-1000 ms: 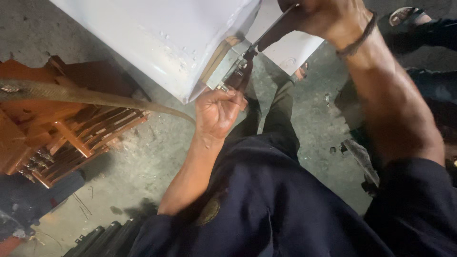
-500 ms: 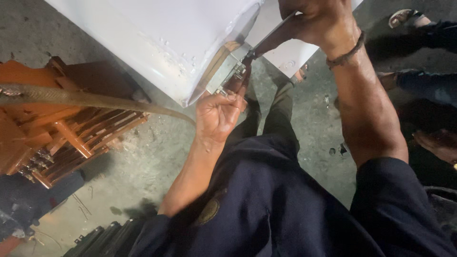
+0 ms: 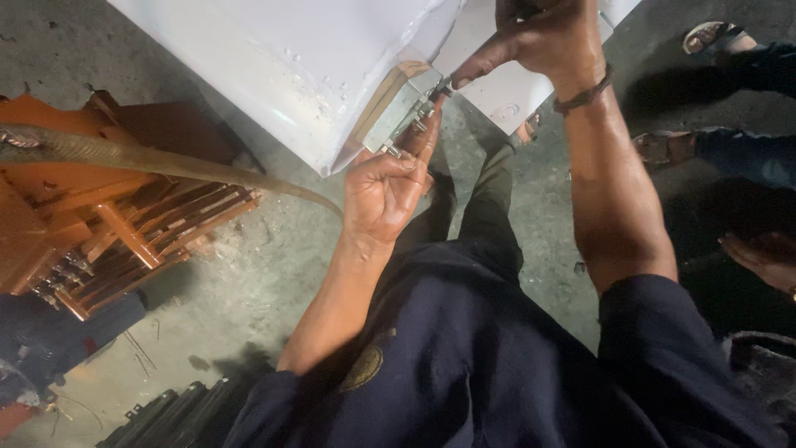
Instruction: The person uses a wrench to tighten bolts on a metal bracket mounted to a white panel, repositioning the wrench repeatedly on the fasteners. They then walk across the workshop floor carrying the wrench and reach toward a gray machine with ceramic insulators.
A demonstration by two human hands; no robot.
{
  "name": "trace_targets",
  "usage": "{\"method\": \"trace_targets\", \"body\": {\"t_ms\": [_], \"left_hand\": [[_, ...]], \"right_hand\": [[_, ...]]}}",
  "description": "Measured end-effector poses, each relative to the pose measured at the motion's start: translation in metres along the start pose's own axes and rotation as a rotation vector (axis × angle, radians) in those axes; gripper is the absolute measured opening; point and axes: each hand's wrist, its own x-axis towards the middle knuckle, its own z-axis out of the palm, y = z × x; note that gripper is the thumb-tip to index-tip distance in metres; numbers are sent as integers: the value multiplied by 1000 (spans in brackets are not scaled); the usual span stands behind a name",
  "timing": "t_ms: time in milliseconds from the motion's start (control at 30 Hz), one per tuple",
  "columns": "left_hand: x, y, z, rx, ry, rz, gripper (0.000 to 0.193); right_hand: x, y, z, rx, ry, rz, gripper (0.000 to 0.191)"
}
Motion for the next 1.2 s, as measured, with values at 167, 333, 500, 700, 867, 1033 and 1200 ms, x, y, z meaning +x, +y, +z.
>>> {"method": "trace_targets", "body": {"t_ms": [167,333,500,700,867,1033,1200], "left_hand": [[2,-2,9,-32,30,36,79],[4,-4,16,-34,32,65,79],[4,-4,15,-33,30,78,81],[8,-5,2,-61,37,68,75],[19,-8,-3,-103,-17,78,78],[24,-9,6,-86,-26,86,76],[24,-8,17,-13,-92,137,79]], "right_hand": [[0,5,10,146,15,60,40],[-5,17,26,146,133,175,56],[-15,36,43,285,244,178,57],[-8,45,52,393,225,174,60],[6,-4,7,88,100,208,42],[34,-92,-64,-520,24,-289,41],[67,-153,-77,-884,-237,-332,50]]}}
